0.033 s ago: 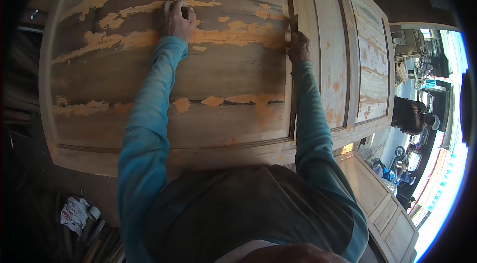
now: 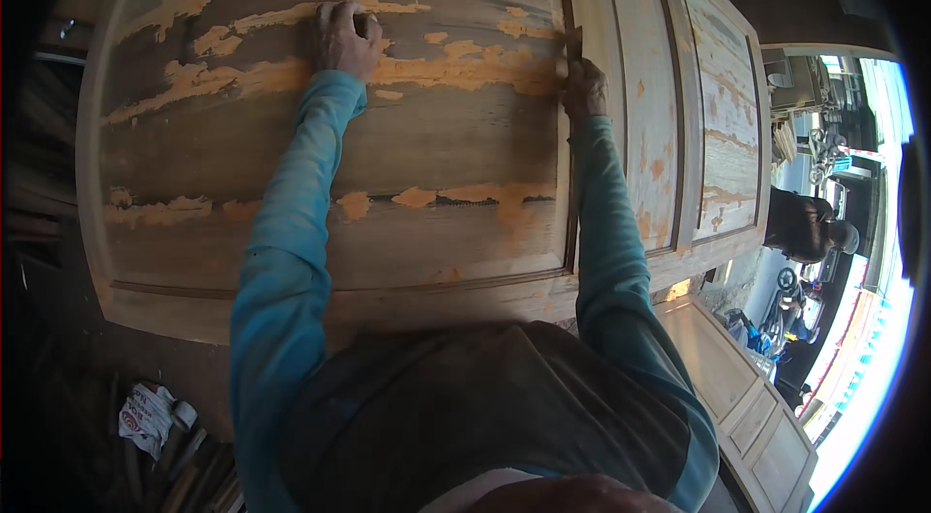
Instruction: The person sands a wooden door with a sanding block and uses a scraper tool to remove residual finish from the surface.
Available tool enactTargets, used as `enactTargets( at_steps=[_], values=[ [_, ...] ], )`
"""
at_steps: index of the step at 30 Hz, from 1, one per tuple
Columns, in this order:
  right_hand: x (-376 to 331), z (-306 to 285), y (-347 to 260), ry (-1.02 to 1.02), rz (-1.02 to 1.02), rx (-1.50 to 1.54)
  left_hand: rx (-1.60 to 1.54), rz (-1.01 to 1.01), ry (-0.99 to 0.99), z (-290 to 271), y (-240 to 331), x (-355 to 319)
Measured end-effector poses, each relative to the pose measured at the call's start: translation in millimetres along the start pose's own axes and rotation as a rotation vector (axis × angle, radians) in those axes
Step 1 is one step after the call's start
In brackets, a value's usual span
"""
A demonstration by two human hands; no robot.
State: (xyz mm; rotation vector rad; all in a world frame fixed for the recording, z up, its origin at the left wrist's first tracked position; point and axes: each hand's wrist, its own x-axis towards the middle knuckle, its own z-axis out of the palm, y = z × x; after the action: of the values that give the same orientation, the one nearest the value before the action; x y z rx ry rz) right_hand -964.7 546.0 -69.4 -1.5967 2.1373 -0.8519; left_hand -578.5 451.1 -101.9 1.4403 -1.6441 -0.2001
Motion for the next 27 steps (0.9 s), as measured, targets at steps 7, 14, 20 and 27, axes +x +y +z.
enactTargets(
  at_steps=[7, 14, 20, 27],
  values=[
    [9.7, 7.8, 10.4, 0.026, 0.119, 0.151, 0.058, -0.028, -0.005, -7.6, 8.9, -2.0],
    [98.8, 18.6, 5.1, 0.033, 0.067, 0.105, 0.065, -0.039, -0.039, -5.0, 11.7, 3.3],
    [156.8, 13.9, -33.6, -0.132, 0.332, 0.114, 0.095, -0.063, -0.082, -8.4, 9.6, 3.0],
    [170.9, 7.2, 26.9, -0.216, 0.071, -0.158, 0.137, -0.092, -0.08, -3.9, 13.5, 5.9]
  ],
)
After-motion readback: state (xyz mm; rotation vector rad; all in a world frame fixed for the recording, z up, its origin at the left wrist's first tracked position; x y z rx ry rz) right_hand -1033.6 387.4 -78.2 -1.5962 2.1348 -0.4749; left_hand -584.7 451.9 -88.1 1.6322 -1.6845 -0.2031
